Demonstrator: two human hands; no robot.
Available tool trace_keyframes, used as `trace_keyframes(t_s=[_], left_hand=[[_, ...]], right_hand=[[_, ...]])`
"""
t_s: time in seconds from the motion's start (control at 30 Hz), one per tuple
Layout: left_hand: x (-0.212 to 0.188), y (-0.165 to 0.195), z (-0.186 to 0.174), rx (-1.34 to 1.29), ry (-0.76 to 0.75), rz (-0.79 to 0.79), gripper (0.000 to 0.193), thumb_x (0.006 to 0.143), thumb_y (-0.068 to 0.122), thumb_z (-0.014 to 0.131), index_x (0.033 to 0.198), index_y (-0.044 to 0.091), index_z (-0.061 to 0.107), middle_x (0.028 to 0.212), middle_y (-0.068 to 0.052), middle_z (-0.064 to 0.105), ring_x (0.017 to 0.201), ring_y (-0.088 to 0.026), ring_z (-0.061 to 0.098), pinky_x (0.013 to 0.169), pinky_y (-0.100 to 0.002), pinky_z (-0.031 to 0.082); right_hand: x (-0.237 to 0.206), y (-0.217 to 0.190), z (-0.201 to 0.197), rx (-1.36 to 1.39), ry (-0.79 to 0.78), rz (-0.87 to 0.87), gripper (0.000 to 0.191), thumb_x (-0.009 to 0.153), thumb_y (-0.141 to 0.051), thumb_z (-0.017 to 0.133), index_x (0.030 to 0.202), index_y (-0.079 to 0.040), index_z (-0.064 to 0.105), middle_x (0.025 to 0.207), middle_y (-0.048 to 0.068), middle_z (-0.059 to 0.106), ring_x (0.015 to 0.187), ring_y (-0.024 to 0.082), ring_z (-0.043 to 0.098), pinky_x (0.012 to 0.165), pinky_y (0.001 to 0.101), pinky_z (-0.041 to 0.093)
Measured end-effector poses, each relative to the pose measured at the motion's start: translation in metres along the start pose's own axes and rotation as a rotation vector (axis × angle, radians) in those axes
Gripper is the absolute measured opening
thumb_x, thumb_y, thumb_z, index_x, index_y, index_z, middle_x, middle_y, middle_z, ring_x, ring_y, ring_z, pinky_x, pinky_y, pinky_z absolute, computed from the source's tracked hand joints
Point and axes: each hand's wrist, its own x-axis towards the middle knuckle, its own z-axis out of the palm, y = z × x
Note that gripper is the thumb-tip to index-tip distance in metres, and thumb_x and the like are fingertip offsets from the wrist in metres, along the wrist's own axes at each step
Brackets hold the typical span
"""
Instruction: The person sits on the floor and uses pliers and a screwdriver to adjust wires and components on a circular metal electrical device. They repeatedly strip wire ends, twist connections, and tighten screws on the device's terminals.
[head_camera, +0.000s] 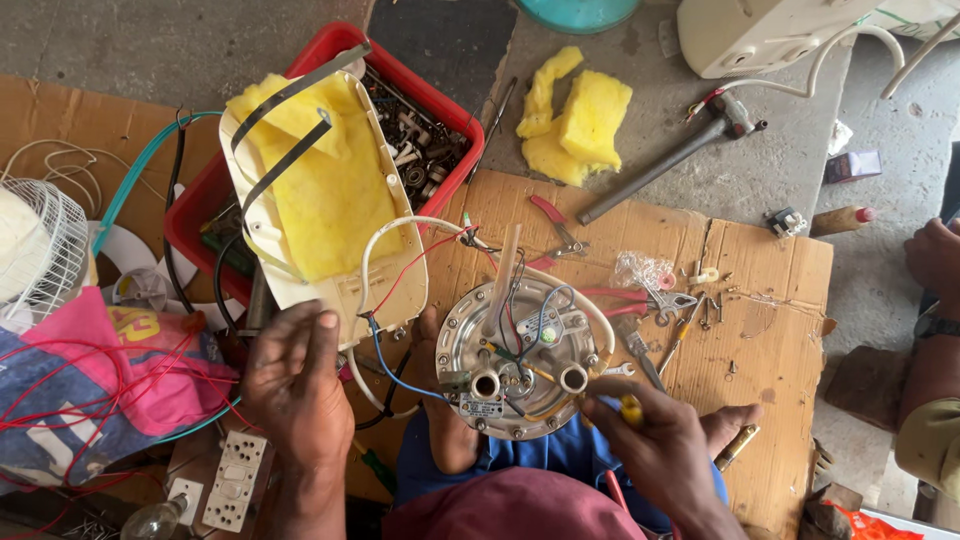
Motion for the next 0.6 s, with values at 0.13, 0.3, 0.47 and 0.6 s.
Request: trace_keyframes(t_s=[0.13,0.3,0.47,0.6], left_hand=[[0.004,0.033,0.022,0.064,-0.377,-0.280,0.017,0.093,0.008,0.072,0.106,-0.002,0.072,0.093,-0.010,0.075,0.084,-0.014,0.071,0.078,-0.028,0.060],[0.021,0.036,0.057,0.308,-0.858,-0.559,0.026,0.090,0.023,0.073,0.098,-0.001,0.075,0.082,-0.010,0.078,0.070,-0.014,0.073,0.066,-0.028,0.060],[0.016,0.027,0.068,0.214,-0.957,-0.771,0.037,0.092,0.031,0.075,0.097,-0.005,0.071,0.084,-0.010,0.073,0.073,-0.014,0.066,0.067,-0.031,0.055],[0.012,0.030,0.064,0.016,-1.020,-0.901,0.048,0.096,0.042,0.064,0.110,-0.003,0.069,0.099,-0.008,0.074,0.091,-0.011,0.069,0.085,-0.028,0.056]], right_hand=[[0.000,-0.021,0.021,-0.261,0.056,-0.226,0.029,0.084,-0.020,0.080,0.110,-0.008,0.076,0.072,0.004,0.076,0.061,0.009,0.065,0.057,0.0309,0.055],[0.003,-0.032,0.028,-0.248,0.007,-0.160,0.029,0.086,-0.021,0.076,0.113,-0.009,0.077,0.086,0.006,0.084,0.077,0.012,0.075,0.070,0.0302,0.060],[0.000,-0.034,0.036,-0.137,0.001,-0.060,0.034,0.087,-0.019,0.074,0.121,-0.012,0.076,0.106,0.003,0.084,0.097,0.010,0.076,0.086,0.0276,0.059],[0.003,-0.030,0.042,0.002,-0.042,-0.177,0.034,0.090,-0.018,0.069,0.123,-0.012,0.075,0.116,0.000,0.081,0.104,0.009,0.075,0.089,0.0273,0.059]])
